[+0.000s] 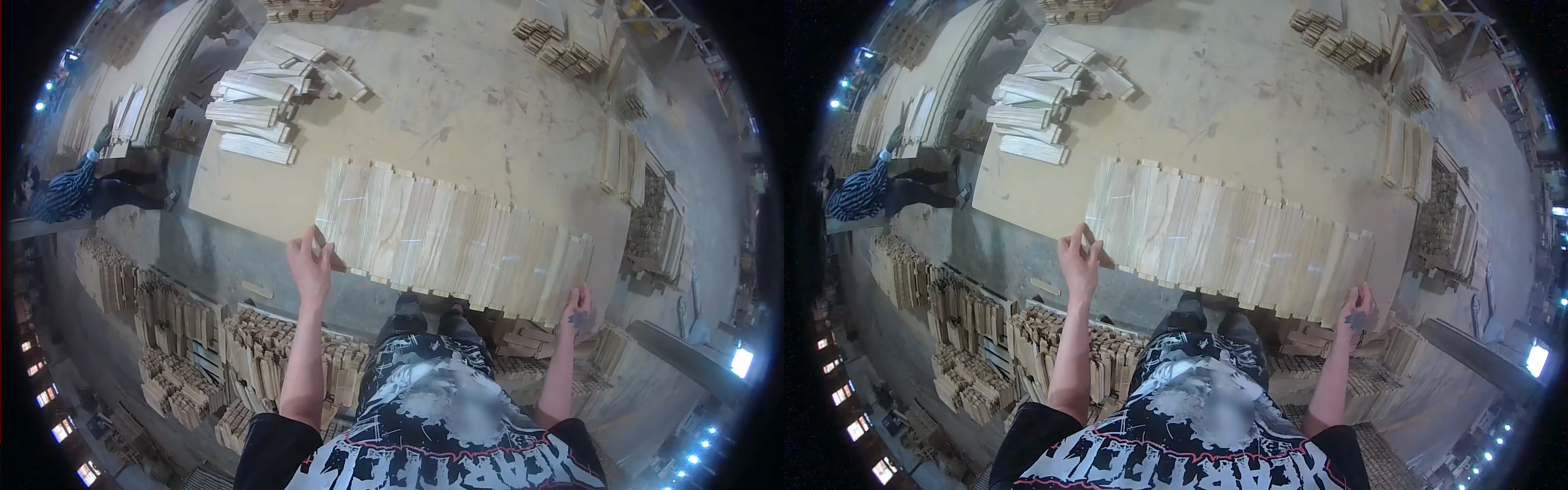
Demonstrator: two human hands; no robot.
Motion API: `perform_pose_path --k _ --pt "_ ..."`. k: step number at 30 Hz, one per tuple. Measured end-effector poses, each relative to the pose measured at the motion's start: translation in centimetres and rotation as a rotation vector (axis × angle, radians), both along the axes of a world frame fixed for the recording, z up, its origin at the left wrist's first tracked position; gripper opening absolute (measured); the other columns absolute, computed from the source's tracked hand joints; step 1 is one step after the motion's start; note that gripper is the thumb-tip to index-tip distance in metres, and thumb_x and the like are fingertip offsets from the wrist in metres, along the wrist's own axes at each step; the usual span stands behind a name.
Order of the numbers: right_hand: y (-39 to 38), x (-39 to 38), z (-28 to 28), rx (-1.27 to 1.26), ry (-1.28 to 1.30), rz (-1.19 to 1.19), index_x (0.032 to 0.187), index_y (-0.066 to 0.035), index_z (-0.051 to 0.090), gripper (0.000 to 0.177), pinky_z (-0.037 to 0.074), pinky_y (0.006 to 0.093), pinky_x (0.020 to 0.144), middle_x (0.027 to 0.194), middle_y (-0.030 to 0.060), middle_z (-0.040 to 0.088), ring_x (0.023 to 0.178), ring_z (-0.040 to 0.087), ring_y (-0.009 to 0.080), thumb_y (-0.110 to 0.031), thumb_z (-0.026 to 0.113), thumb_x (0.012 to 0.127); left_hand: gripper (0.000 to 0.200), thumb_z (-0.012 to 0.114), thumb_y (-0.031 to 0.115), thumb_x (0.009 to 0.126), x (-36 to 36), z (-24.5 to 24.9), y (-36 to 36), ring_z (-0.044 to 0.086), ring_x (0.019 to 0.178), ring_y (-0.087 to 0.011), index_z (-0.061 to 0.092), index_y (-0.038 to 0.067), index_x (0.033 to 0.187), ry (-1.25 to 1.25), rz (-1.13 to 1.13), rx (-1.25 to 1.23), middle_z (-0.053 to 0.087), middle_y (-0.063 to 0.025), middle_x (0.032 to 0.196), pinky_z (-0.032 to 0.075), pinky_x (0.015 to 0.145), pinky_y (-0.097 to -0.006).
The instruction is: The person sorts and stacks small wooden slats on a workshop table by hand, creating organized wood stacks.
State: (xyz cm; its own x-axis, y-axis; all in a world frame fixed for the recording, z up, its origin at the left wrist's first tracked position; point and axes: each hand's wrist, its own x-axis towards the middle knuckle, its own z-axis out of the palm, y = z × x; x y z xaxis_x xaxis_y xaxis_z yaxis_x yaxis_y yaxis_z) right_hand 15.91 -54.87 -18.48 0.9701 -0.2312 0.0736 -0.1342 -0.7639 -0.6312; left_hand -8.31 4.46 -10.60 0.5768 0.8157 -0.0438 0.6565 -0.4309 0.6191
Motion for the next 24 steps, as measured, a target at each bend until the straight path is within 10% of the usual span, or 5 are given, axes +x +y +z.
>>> perform_pose_path --k 18,22,24 --pt "4.2 -3.0 0.4 0.118 -0.042 0.030 0.132 -0.003 0.065 0.034 0.053 0.0350 0.094 0.123 0.0145 0.064 0.108 0.066 0.0239 -0.018 0.064 0.102 0.053 0.071 0.015 0.093 -2.6 0.2 4.6 0.053 0.092 -0.0222 0.059 0.007 0.143 0.020 0.025 -0.148 0.052 -0.0120 0.113 0.047 0.087 -0.0372" --pt "5.5 -4.2 4.6 0.097 0.050 0.033 0.135 -0.004 0.063 0.039 0.051 0.0359 0.093 0.116 0.0128 0.065 0.103 0.064 0.0222 -0.024 0.065 0.102 0.027 0.070 0.009 0.094 -3.0 0.6 0.7 0.054 0.088 -0.0280 0.067 0.001 0.119 -0.072 0.003 0.518 0.055 -0.0146 0.101 0.046 0.077 -0.0398" --pt "5.3 -6.0 4.9 0.068 -0.025 -0.013 0.124 -0.004 0.066 0.031 0.051 0.0364 0.087 0.108 0.0111 0.065 0.096 0.062 0.0224 -0.025 0.067 0.100 0.014 0.070 0.007 0.093 -3.8 0.2 -2.6 0.054 0.081 -0.0314 0.067 0.001 0.105 -0.110 -0.126 0.360 0.055 -0.0144 0.088 0.045 0.073 -0.0415"
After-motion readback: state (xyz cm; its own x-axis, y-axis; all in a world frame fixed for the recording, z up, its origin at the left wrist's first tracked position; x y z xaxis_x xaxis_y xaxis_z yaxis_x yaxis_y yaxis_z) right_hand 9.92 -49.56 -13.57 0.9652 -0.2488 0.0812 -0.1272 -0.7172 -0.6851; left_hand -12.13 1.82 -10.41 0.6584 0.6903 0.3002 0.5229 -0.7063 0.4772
